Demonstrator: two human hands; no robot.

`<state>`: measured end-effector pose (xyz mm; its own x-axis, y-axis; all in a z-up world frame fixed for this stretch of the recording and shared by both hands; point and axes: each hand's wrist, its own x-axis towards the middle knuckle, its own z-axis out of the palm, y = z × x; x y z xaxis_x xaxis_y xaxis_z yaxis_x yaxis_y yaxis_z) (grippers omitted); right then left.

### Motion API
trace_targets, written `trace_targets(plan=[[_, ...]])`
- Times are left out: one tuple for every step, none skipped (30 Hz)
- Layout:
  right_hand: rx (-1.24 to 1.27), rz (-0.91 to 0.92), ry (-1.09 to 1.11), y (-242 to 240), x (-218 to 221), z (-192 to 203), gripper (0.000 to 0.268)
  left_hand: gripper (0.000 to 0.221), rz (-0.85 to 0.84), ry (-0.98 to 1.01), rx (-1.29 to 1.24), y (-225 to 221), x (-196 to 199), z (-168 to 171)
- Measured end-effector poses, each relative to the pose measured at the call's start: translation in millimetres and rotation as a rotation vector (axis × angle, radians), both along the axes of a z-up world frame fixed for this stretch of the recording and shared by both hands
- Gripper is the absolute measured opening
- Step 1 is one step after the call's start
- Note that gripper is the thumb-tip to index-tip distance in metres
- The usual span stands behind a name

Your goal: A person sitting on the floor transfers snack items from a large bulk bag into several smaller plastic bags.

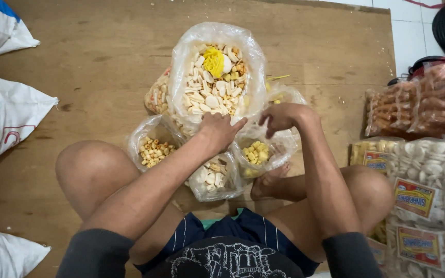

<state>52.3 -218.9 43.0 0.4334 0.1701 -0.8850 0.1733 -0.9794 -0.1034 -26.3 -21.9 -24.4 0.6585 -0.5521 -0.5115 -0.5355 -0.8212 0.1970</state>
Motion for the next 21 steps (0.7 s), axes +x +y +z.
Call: trace_targets(plan=[[0.001, 0.003, 0.000, 4.8, 0.6, 3.7, 0.058, 0.076, 0.003, 0.000, 0.001, -0.7, 0.8, -2.6], [0.057, -0.027, -0.065, 9.8, 1.2, 7.4, 0.053, 0.073, 0.012, 0.002, 0.008, -1.3, 1.8, -5.2], [0.114, -0.058, -0.130, 14.9, 1.8, 11.0, 0.049, 0.071, 0.020, 0.005, 0.014, -1.8, 2.7, -7.9], [0.115, -0.055, -0.130, 21.7, 4.7, 10.3, 0.049, 0.071, 0.024, 0.006, 0.016, -0.9, 2.2, -7.0], [0.172, -0.089, -0.184, 27.8, 7.5, 9.9, 0.046, 0.066, 0.029, 0.006, 0.017, -0.7, 2.0, -6.0], [0.228, -0.123, -0.238, 33.9, 10.4, 9.5, 0.044, 0.061, 0.035, 0.006, 0.019, -0.4, 1.8, -4.9], [0.230, -0.120, -0.238, 32.0, 16.5, -11.1, 0.044, 0.061, 0.038, 0.006, 0.021, 1.0, 2.5, 1.7], [0.299, -0.105, -0.318, 30.4, 22.7, -31.7, 0.044, 0.060, 0.040, 0.030, 0.037, 2.6, 3.2, 8.3], [0.370, -0.086, -0.398, 30.4, 29.5, -52.5, 0.043, 0.060, 0.046, 0.054, 0.053, 5.3, 3.9, 15.0], [0.374, -0.080, -0.396, 32.2, 33.9, -64.2, 0.043, 0.060, 0.053, 0.054, 0.056, 6.3, 4.3, 13.0], [0.372, -0.052, -0.451, 33.1, 37.5, -75.9, 0.047, 0.061, 0.051, 0.067, 0.069, 6.6, 4.5, 10.9], [0.369, -0.023, -0.505, 33.9, 41.4, -87.6, 0.052, 0.062, 0.050, 0.080, 0.081, 6.7, 4.9, 8.8], [0.369, -0.024, -0.507, 33.7, 46.6, -105.2, 0.052, 0.062, 0.049, 0.079, 0.082, 6.5, 4.7, 13.7], [0.365, -0.043, -0.522, 33.7, 51.9, -122.6, 0.058, 0.060, 0.063, 0.097, 0.077, 6.5, 4.5, 18.8], [0.367, -0.055, -0.534, 37.9, 58.3, -140.6, 0.065, 0.057, 0.085, 0.117, 0.075, 9.1, 4.0, 24.0], [0.374, -0.049, -0.533, 41.4, 60.6, -149.2, 0.065, 0.057, 0.093, 0.117, 0.079, 9.9, 5.5, 21.5], [0.357, -0.090, -0.526, 42.6, 62.3, -157.8, 0.069, 0.058, 0.085, 0.119, 0.084, 9.0, 6.6, 18.5], [0.341, -0.132, -0.519, 43.9, 63.9, -166.5, 0.074, 0.059, 0.077, 0.122, 0.088, 8.1, 7.8, 15.3], [0.341, -0.127, -0.518, 50.4, 61.5, -158.5, 0.074, 0.059, 0.082, 0.122, 0.087, 9.0, 6.3, 25.4], [0.304, -0.154, -0.502, 57.0, 59.1, -150.6, 0.073, 0.050, 0.104, 0.122, 0.087, 9.9, 4.8, 35.4], [0.268, -0.179, -0.485, 65.6, 56.4, -143.4, 0.072, 0.049, 0.130, 0.123, 0.089, 12.1, 2.7, 45.1]])
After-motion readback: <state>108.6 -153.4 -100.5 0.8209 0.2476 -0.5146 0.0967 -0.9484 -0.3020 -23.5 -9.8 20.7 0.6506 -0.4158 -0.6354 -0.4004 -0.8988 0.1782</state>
